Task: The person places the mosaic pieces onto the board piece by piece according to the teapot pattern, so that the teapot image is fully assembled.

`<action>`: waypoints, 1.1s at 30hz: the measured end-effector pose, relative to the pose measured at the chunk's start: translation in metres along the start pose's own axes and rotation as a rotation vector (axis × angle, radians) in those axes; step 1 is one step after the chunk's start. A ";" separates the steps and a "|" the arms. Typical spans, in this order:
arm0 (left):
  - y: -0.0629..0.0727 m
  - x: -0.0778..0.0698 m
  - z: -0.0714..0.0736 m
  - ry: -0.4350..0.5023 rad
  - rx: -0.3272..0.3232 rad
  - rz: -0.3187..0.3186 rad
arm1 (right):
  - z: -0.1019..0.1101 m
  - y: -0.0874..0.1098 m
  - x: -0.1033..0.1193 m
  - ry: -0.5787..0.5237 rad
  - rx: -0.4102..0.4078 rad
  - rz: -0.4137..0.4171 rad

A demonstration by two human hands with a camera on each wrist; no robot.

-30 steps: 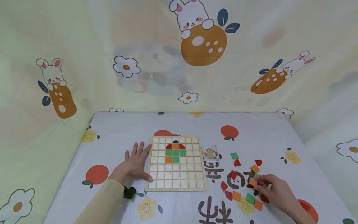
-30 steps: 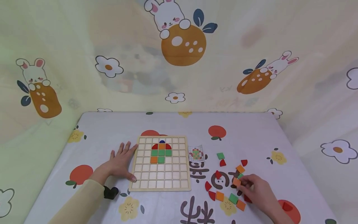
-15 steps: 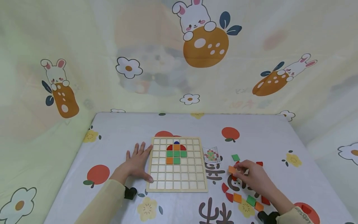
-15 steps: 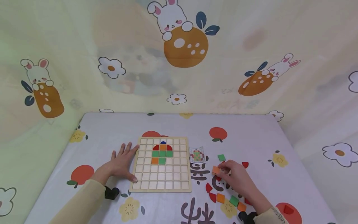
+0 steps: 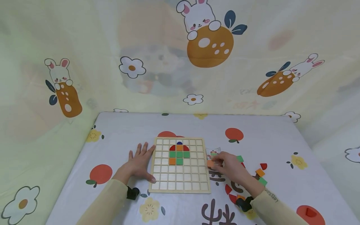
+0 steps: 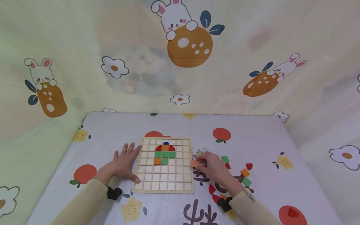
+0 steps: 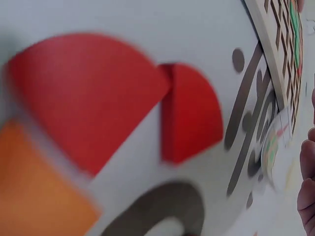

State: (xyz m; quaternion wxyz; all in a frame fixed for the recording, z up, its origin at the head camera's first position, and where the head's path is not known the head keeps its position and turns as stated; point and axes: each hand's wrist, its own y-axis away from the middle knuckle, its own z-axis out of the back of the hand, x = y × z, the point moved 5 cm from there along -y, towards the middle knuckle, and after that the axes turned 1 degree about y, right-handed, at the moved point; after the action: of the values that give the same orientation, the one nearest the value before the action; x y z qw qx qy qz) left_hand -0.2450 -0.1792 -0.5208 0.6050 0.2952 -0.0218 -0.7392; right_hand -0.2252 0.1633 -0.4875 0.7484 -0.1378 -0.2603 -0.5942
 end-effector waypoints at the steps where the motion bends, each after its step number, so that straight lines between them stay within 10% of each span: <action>1: 0.000 -0.001 0.000 0.001 0.000 -0.001 | -0.002 -0.002 0.003 -0.004 0.005 -0.001; 33: -0.003 0.003 -0.003 -0.020 -0.004 -0.007 | -0.050 -0.051 0.059 0.257 0.105 0.089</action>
State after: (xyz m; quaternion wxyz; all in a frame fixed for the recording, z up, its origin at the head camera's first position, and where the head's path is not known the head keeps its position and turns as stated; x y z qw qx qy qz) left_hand -0.2471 -0.1803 -0.5256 0.6030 0.2864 -0.0253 -0.7442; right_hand -0.2541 0.0764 -0.5015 0.8073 -0.0327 -0.1869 -0.5587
